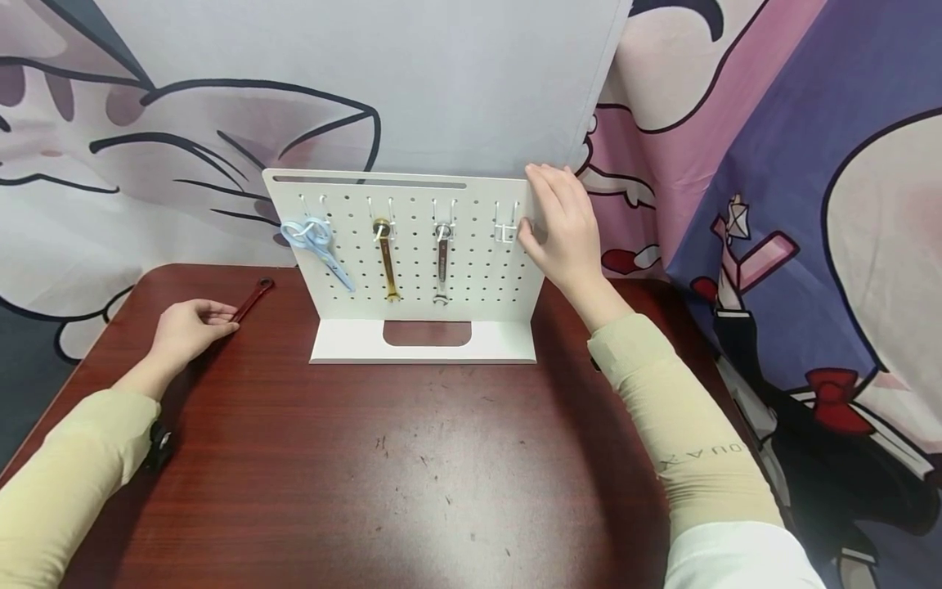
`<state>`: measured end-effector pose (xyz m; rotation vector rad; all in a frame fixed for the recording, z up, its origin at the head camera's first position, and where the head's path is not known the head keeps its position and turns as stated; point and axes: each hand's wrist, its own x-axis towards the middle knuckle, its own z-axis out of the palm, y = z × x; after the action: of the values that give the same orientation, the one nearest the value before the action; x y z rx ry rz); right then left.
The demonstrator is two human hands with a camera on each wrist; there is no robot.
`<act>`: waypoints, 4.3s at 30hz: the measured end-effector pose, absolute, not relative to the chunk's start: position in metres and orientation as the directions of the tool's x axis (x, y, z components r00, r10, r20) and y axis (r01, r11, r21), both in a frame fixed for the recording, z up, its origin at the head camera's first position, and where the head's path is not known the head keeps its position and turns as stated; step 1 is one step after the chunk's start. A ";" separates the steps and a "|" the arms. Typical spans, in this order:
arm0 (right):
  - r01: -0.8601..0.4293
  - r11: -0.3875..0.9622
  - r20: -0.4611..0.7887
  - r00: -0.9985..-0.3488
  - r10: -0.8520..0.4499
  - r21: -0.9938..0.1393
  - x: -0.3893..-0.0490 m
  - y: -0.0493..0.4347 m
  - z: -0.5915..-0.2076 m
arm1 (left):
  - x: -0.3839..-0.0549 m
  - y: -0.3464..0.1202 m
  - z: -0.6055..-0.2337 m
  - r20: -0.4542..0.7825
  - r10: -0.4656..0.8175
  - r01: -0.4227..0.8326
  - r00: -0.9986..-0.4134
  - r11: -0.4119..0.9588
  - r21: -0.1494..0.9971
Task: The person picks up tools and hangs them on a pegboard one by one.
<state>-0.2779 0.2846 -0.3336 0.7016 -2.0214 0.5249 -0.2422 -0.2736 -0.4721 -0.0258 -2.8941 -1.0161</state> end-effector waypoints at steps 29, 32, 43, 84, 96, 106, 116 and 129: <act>-0.656 0.749 0.858 -0.436 -0.272 -0.096 -0.276 0.285 -0.334 | -0.235 -0.271 -0.467 -0.040 -0.011 -0.035 -0.999 0.731 0.681; -0.656 0.749 0.855 -0.437 -0.278 -0.092 -0.277 0.285 -0.334 | -0.235 -0.270 -0.465 -0.030 0.008 -0.013 -1.000 0.771 0.637; -0.652 0.753 0.850 -0.444 -0.283 -0.090 -0.276 0.285 -0.333 | -0.225 -0.265 -0.457 -0.120 0.009 -0.077 -0.993 0.719 0.691; -0.659 0.747 0.862 -0.426 -0.277 -0.085 -0.279 0.285 -0.335 | -0.172 -0.166 -0.444 -0.054 0.141 -0.051 -0.988 0.027 0.998; -0.653 0.753 0.860 -0.431 -0.274 -0.088 -0.278 0.285 -0.335 | -0.181 -0.120 -0.444 -0.066 0.199 -0.062 -0.978 0.026 0.998; -0.653 0.752 0.858 -0.435 -0.274 -0.091 -0.279 0.285 -0.335 | -0.188 -0.076 -0.444 -0.068 0.255 -0.064 -0.964 0.025 0.998; -0.650 0.754 0.858 -0.438 -0.269 -0.095 -0.278 0.286 -0.335 | -0.196 -0.029 -0.430 -0.076 0.293 -0.092 -0.953 -0.041 0.995; -0.656 0.748 0.871 -0.423 -0.251 -0.102 -0.277 0.287 -0.335 | -0.205 0.029 -0.413 -0.040 0.281 -0.070 -0.959 -0.096 0.993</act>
<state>-0.2771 0.2869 -0.3346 0.6854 -2.0044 0.5418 -0.2045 0.0289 -0.4126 -0.2714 -2.2527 -2.5055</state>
